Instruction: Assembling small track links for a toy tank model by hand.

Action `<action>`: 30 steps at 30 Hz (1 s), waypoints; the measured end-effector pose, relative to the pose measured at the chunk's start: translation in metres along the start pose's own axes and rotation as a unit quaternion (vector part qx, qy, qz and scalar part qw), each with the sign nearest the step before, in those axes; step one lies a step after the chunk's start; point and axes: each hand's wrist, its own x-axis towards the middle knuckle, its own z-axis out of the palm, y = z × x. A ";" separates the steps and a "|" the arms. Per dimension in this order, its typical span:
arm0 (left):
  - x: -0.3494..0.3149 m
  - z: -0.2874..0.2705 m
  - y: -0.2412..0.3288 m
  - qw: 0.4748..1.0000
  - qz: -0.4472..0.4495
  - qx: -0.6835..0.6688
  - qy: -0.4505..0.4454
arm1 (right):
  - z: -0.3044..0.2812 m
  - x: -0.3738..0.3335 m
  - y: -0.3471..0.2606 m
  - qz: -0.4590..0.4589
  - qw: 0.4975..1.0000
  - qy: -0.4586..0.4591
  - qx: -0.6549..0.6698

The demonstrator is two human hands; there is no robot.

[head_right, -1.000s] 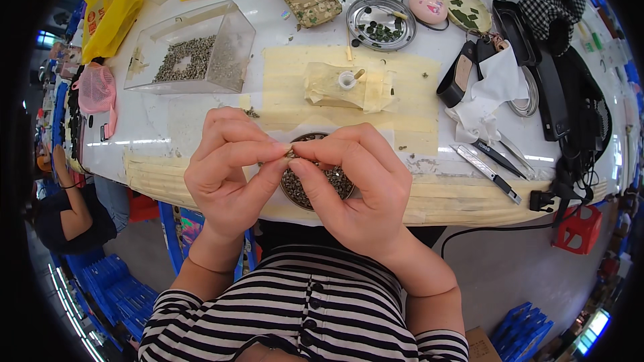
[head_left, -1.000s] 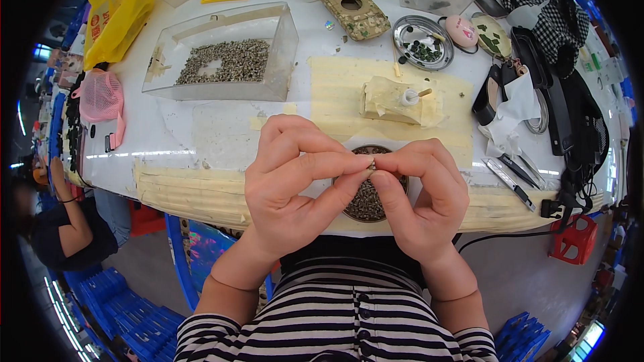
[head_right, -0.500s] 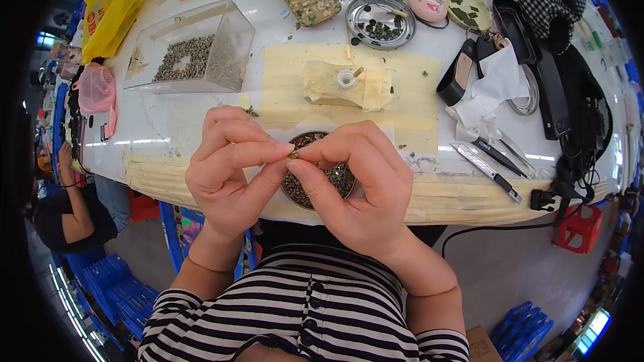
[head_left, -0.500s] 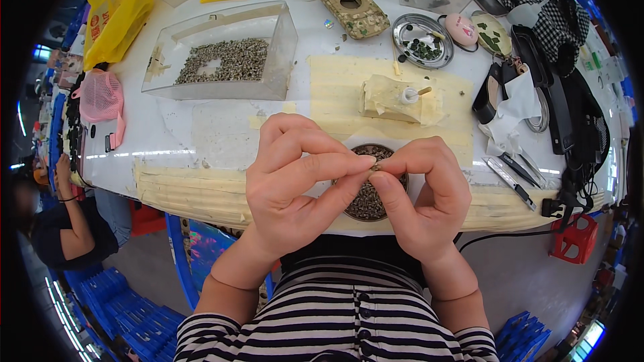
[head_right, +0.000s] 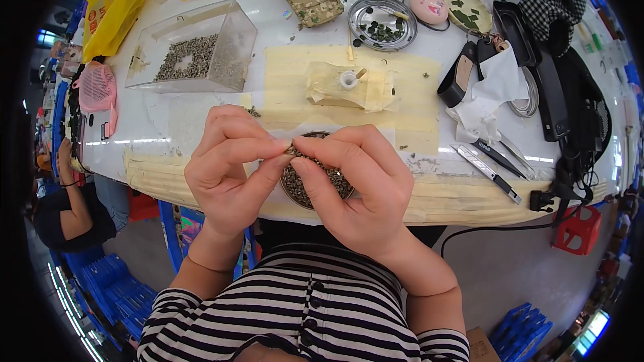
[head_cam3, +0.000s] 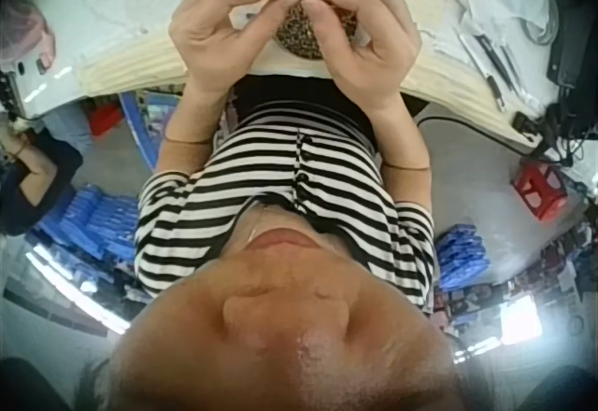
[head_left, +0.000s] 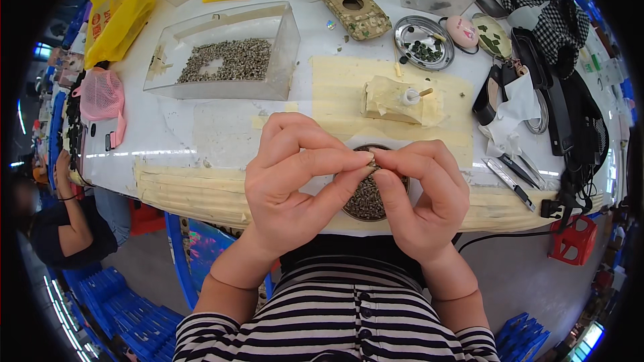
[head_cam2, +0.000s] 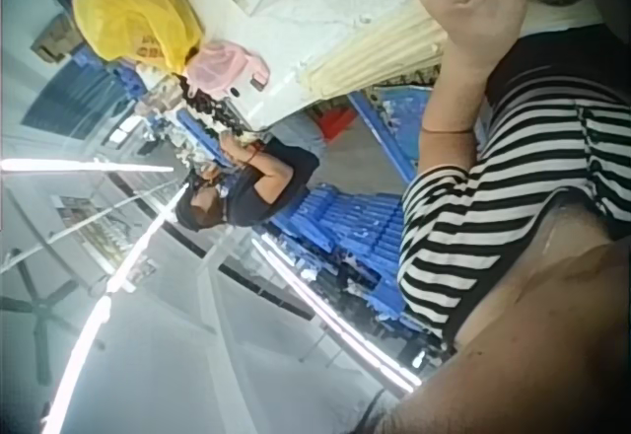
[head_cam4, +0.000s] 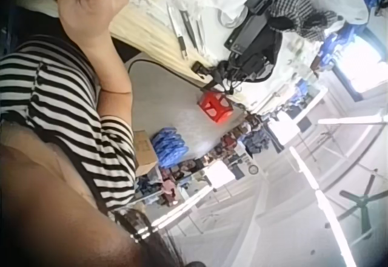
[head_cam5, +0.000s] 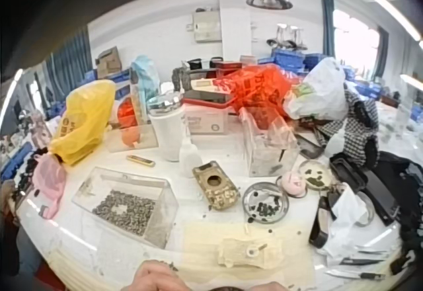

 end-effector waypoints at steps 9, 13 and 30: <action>-0.001 0.000 0.000 1.000 0.001 -0.006 -0.015 | 0.000 0.002 0.001 -0.001 1.000 -0.002 0.013; 0.000 0.001 0.001 1.000 0.001 0.023 0.001 | -0.001 0.002 0.000 -0.017 1.000 0.011 0.000; -0.001 0.002 0.002 1.000 -0.009 0.006 -0.001 | 0.002 -0.003 -0.001 -0.034 0.999 0.025 -0.021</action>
